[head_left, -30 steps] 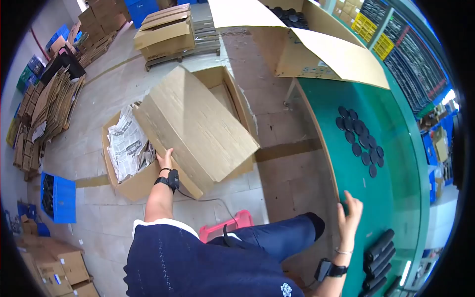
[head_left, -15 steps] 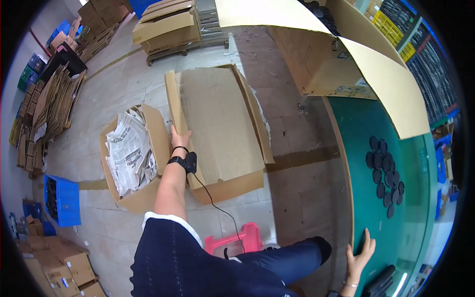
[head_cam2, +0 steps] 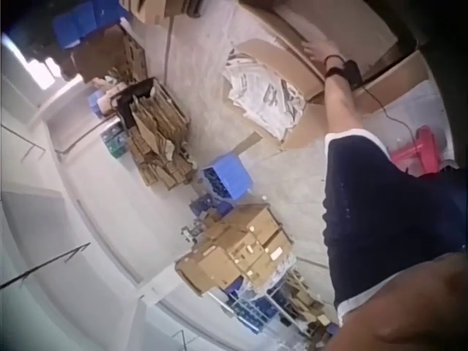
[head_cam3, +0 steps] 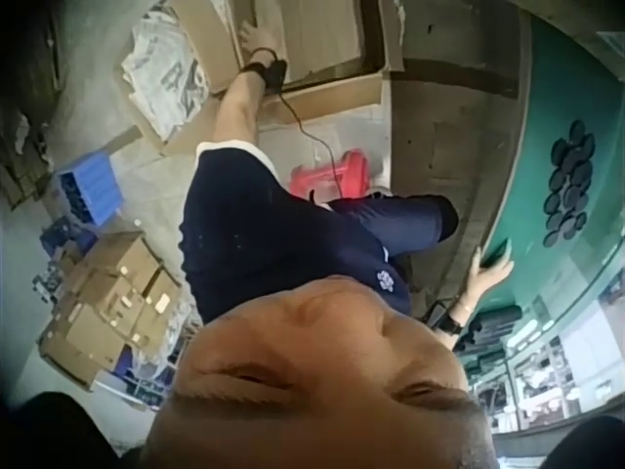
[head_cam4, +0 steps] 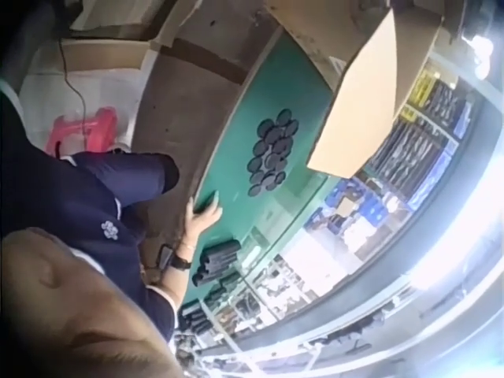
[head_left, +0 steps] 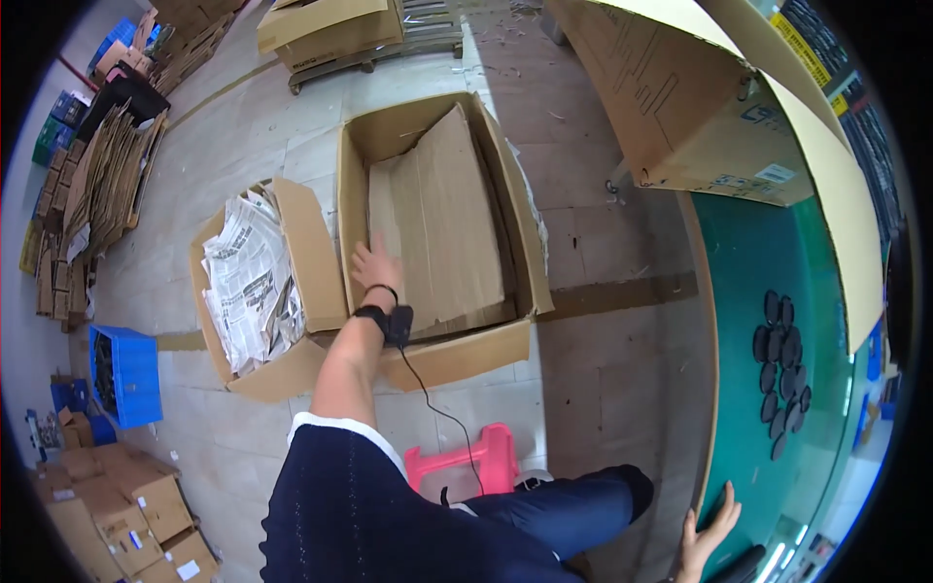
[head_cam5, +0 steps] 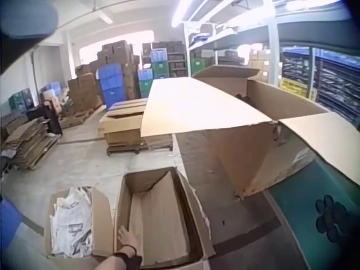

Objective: The person picks up a binocular tube and a cap, fits the cap onto the tube, and places the assembly on the table. After repeating this for several tubes, the person moves the assemblies into a cardboard box and places a cardboard divider on top.

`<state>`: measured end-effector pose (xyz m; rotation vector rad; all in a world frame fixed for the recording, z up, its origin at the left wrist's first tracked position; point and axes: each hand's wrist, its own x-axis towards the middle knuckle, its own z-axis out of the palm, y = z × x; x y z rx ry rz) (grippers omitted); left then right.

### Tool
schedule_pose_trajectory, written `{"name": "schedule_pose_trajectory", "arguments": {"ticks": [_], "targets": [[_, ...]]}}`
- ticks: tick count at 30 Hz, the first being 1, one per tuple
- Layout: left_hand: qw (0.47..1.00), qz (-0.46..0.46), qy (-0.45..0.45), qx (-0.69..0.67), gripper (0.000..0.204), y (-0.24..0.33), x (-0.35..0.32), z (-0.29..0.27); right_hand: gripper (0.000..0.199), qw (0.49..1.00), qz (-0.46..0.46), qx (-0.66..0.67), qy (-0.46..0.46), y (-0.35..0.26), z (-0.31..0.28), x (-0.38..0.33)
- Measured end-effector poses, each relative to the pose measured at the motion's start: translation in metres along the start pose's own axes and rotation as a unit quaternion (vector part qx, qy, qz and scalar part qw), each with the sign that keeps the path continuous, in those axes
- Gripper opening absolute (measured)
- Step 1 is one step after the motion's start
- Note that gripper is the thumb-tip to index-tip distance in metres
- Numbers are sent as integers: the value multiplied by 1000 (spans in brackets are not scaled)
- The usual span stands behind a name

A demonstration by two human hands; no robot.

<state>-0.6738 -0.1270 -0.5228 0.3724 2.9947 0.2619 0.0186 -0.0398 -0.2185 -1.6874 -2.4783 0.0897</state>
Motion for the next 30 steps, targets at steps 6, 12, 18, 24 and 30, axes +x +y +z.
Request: {"name": "schedule_pose_trajectory", "arguments": {"ticks": [6,12,18,24,30], "targets": [[925,354,-124,-58,55,38,-98,44,79,1000,6,-11,0,-7,-4,1],[902,345,-255,42,29,68,-119,49,76,997,49,15,-55,-10,-6,-1],[888,397,-169,-160,26,103,-176,19,79,999,48,-25,-5,-14,-16,-3],[760,538,-151,-332,26,137,-255,-47,73,999,-26,29,21,-18,-28,20],[575,650,-166,-469,22,229,-370,-186,66,995,-41,32,87,-7,-40,-3]]}}
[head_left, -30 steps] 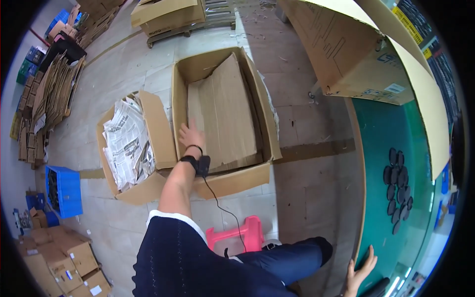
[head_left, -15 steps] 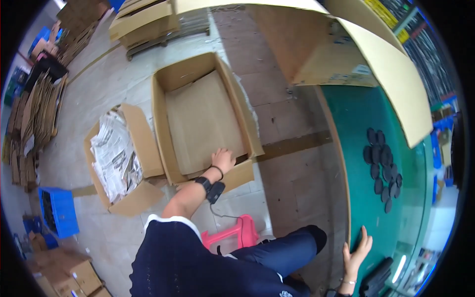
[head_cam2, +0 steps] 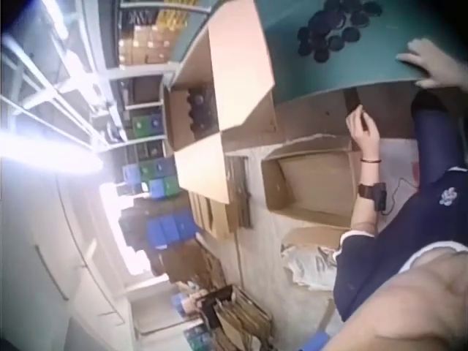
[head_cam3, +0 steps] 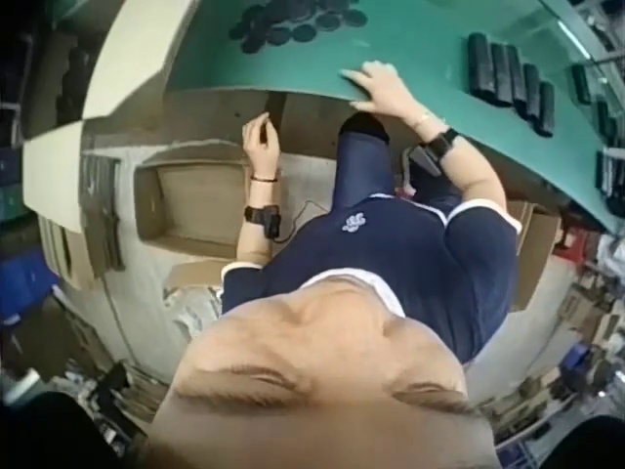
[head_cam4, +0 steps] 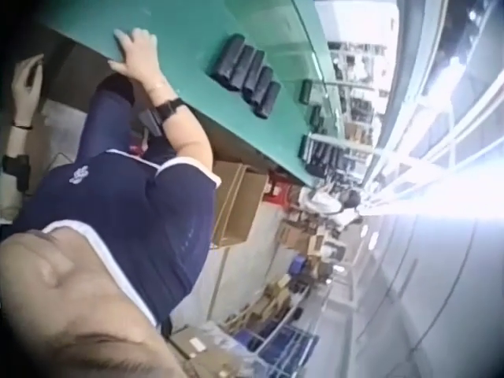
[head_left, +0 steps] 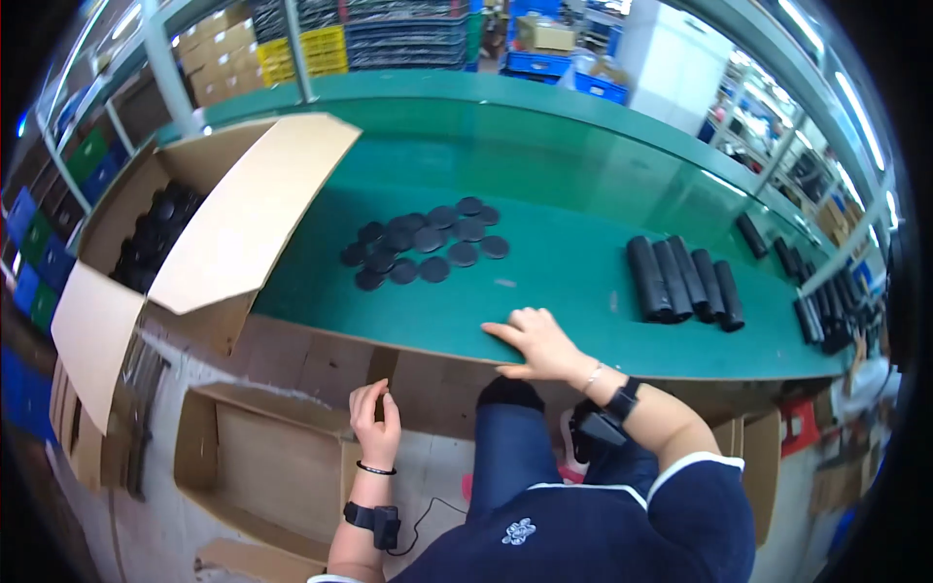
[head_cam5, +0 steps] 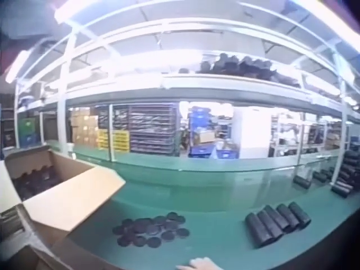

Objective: The person picks up a binocular tube and a cap, fits the cap onto the tube, and places the assembly on the table. After repeating this for several tubes, the person moves the assemblies into a cardboard box and places a cardboard divider on top.

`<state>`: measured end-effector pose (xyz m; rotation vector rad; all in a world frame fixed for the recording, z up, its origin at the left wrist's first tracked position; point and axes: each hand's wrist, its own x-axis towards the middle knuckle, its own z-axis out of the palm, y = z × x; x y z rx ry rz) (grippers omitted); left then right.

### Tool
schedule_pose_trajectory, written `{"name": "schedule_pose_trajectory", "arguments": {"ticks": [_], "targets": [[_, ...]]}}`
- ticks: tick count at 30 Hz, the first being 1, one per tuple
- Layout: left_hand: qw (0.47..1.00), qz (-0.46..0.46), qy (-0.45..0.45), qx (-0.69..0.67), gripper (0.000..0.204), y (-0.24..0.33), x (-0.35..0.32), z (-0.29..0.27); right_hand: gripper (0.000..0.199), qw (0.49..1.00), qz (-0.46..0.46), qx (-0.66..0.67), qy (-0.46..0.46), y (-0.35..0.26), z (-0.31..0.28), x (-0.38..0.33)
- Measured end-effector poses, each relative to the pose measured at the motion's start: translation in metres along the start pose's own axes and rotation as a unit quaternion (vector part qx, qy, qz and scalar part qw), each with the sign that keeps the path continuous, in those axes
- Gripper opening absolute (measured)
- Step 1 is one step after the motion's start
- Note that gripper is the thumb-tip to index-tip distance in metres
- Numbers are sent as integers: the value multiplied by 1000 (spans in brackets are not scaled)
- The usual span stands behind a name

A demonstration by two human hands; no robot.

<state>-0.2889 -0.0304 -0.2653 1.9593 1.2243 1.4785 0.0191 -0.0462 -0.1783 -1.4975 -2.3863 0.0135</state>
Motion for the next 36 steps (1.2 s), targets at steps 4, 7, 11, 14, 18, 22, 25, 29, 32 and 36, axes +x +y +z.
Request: {"name": "schedule_pose_trajectory", "arguments": {"ticks": [4,7,11,14,18,22,25,29,32,36], "targets": [[994,44,-38,-96,20,65,44,35,50,988,59,134,49,22,-17,-24],[988,-9,-58,-144,18,90,48,43,34,951,176,-95,238,49,-75,-46],[945,-145,-116,-268,16,123,52,75,80,856,429,-275,88,116,-103,-107],[909,-156,-197,-331,17,133,59,115,81,858,467,-212,31,132,-84,-110],[838,-259,-264,-402,43,166,66,173,81,917,351,23,186,98,-73,-113],[808,-266,-221,-478,65,209,69,221,82,962,129,74,231,39,-66,-129],[842,-97,-234,-477,66,221,61,223,65,925,131,220,281,46,-80,-148],[901,125,-277,-309,72,246,67,207,31,840,168,414,308,67,-127,-153],[871,137,-336,-332,69,260,64,220,30,741,143,610,242,81,-140,-154],[874,102,-371,-299,69,268,52,221,31,760,157,594,211,83,-144,-166]]}}
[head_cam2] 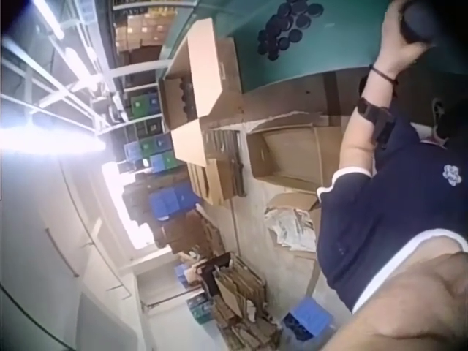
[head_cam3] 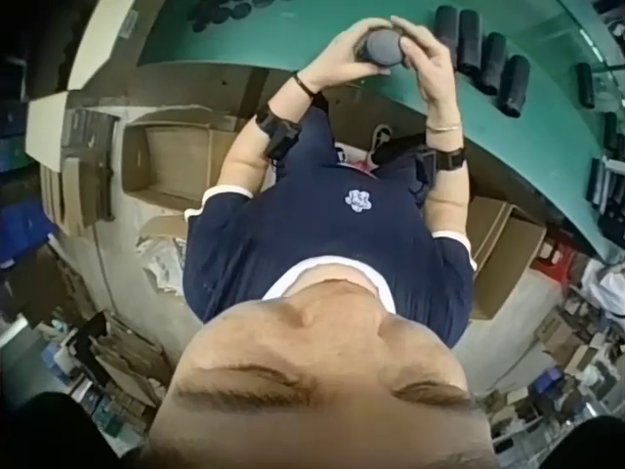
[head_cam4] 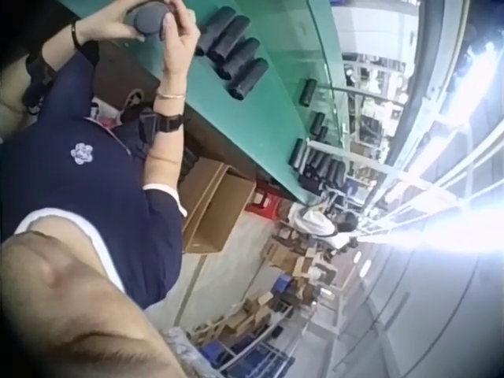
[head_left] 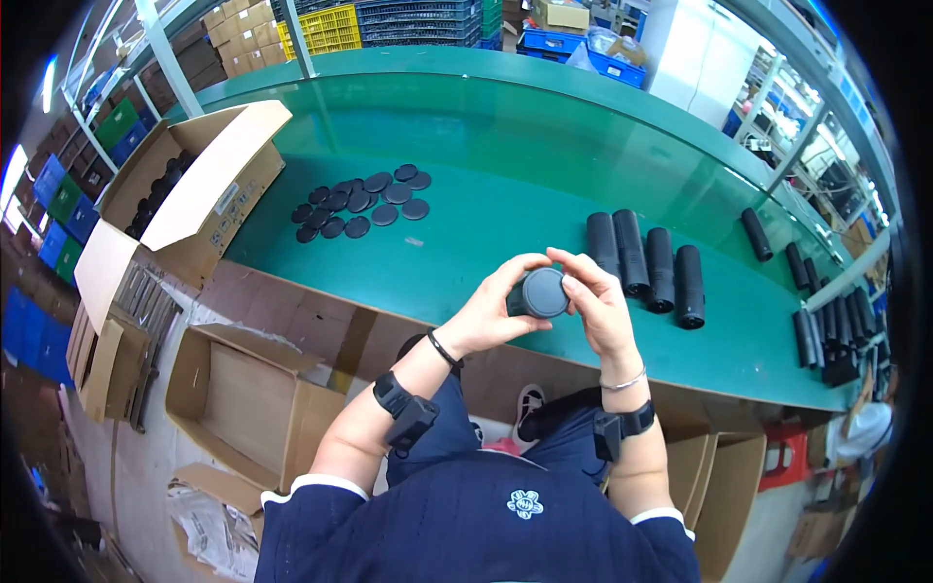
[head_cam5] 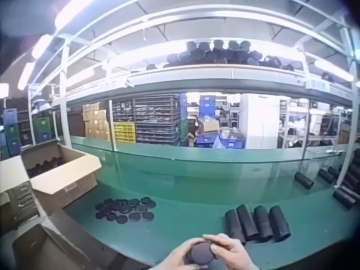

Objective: The person picks up a binocular tube and a cap, fits the cap onto the tube, and places the assembly on the table. After repeating this for several tubes, the person moves the assemblies into a cardboard box and places a cardboard divider on top.

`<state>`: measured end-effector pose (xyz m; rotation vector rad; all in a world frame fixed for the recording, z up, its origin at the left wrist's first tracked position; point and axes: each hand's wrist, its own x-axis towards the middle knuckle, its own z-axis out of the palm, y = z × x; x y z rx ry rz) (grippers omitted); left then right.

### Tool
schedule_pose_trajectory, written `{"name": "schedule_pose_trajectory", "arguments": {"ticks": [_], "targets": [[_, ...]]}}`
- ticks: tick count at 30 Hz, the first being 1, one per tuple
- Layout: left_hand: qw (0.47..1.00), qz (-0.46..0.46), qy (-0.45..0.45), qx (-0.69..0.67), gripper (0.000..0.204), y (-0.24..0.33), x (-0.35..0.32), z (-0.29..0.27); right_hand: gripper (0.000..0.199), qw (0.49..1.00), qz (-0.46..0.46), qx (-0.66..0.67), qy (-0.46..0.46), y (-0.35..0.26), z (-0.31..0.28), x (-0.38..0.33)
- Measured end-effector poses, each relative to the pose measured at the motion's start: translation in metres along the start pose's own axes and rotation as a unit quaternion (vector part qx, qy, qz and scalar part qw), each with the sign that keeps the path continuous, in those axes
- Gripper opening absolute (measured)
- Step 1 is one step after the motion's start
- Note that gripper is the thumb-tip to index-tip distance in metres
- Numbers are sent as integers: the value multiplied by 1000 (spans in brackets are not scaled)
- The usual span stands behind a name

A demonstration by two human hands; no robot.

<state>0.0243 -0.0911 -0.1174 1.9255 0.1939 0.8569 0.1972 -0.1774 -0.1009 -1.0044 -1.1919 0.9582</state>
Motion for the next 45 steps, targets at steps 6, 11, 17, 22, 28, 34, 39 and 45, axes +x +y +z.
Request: {"name": "schedule_pose_trajectory", "arguments": {"ticks": [6,11,17,22,28,34,39,45], "targets": [[999,-17,30,-18,71,-6,-10,7,32,981,73,178,25,12,-2,-13],[958,-68,17,-279,76,-19,-8,8,33,990,52,129,18,13,2,-9],[960,-85,38,-264,70,-10,-5,19,31,991,102,85,21,-8,-2,-4],[954,-113,51,-274,53,-4,-7,35,29,983,133,117,39,-4,-4,-21],[971,-66,40,-227,57,7,0,33,30,981,95,162,56,1,-7,-33],[910,-151,47,-384,54,-4,-15,20,28,986,73,140,50,16,-4,-42],[965,-67,59,-248,52,-11,-1,18,32,993,49,78,79,4,9,-19],[973,-89,64,-203,64,-8,8,10,32,987,105,101,64,10,9,-3]]}}
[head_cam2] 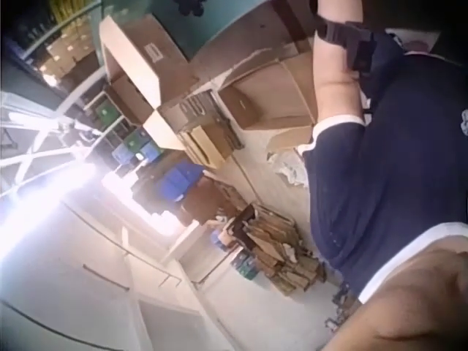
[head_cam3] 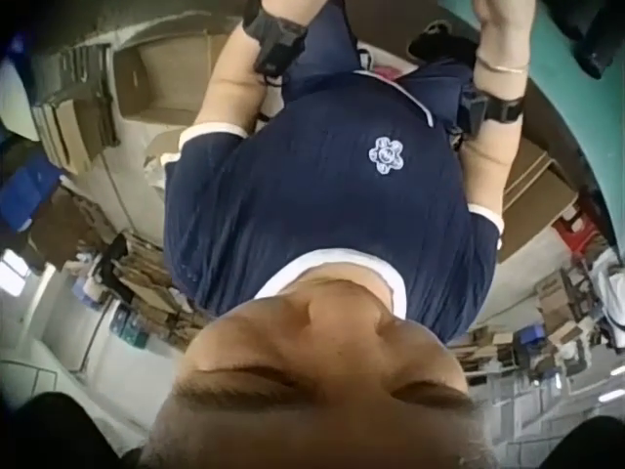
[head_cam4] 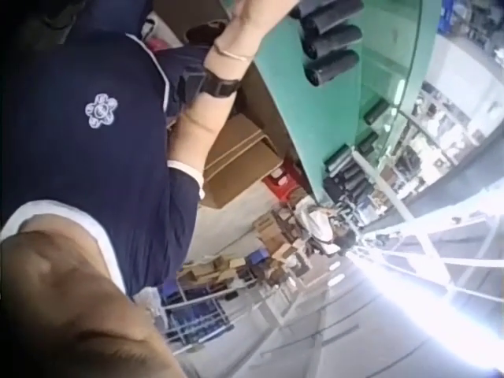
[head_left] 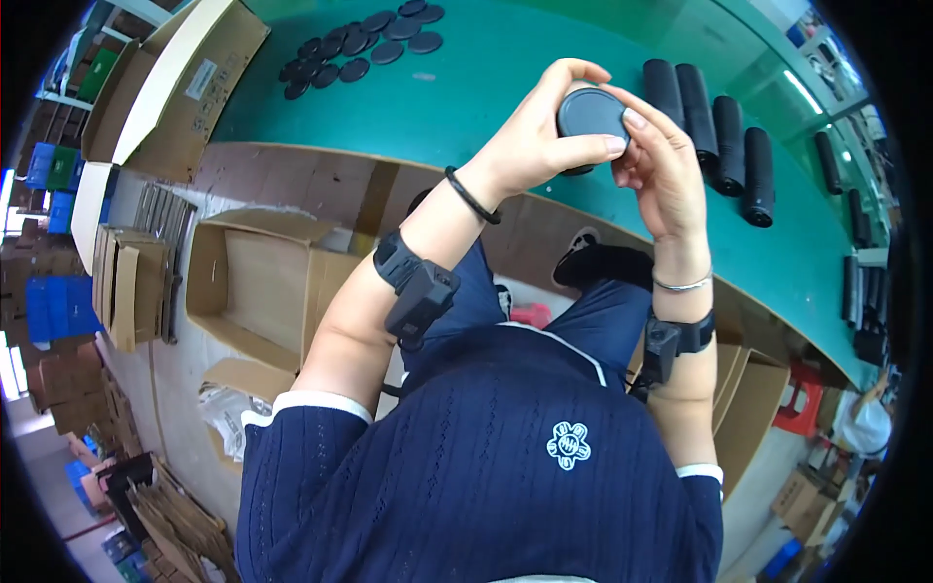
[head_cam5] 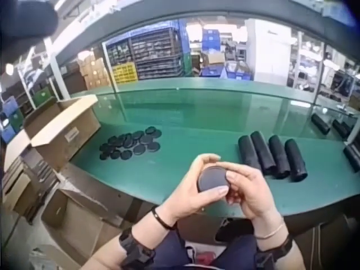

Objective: The person picks up a binocular tube and a cap, fits the cap onto the tube, and places the assembly on the table. After repeating this for several tubes, the person moves the assemblies into a cardboard box and places a cardboard divider on top.

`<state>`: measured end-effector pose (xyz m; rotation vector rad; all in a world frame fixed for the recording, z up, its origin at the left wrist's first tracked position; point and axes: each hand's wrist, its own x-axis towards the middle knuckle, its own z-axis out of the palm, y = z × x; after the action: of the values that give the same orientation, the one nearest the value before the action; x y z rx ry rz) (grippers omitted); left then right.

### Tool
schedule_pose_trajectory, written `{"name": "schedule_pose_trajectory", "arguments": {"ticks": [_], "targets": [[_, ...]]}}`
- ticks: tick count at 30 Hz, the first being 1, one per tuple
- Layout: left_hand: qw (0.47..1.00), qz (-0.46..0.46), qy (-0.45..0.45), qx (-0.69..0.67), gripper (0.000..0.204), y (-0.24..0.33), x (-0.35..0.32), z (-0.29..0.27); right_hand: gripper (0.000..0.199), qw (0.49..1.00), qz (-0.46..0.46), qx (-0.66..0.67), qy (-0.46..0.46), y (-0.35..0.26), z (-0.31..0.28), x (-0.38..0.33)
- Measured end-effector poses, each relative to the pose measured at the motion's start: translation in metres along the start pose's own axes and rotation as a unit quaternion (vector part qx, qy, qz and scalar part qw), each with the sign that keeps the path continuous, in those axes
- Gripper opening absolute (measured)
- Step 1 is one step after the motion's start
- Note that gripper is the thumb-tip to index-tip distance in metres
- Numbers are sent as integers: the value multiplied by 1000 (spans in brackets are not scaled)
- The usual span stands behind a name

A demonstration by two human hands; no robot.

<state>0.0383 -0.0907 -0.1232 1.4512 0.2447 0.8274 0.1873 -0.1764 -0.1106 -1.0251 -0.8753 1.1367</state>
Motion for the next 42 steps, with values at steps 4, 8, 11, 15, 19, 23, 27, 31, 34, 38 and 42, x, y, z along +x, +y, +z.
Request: {"name": "schedule_pose_trajectory", "arguments": {"ticks": [4,8,11,15,19,23,27,31,34,38,42], "targets": [[1000,3,-5,7,65,-4,-5,3,33,1000,15,1,6,3,1,-4],[1000,20,-4,-21,73,-13,-1,4,30,999,20,-27,7,6,-4,-2],[997,-5,-44,-70,67,-10,4,6,25,999,-22,-37,17,4,-4,-9],[993,-74,-58,-66,56,-5,17,0,25,995,-17,-88,37,4,-12,1],[999,-20,15,23,65,-20,23,5,23,997,-4,-55,61,2,-26,19],[998,32,54,-30,86,-21,-3,0,30,1000,-9,3,-5,3,-4,18],[976,13,39,-213,70,-22,-6,-28,32,990,-99,-102,3,13,-6,-7],[951,5,16,-310,65,-19,-12,-20,68,900,-197,-386,-42,23,-16,-32],[932,-29,28,-360,66,-23,-9,-8,88,927,-166,-335,-41,36,-20,-47],[951,12,54,-305,91,-24,-8,6,82,935,-179,-307,5,16,-42,-52],[935,37,86,341,92,-37,-14,-14,71,894,-219,-355,166,-48,-139,-35]]}}
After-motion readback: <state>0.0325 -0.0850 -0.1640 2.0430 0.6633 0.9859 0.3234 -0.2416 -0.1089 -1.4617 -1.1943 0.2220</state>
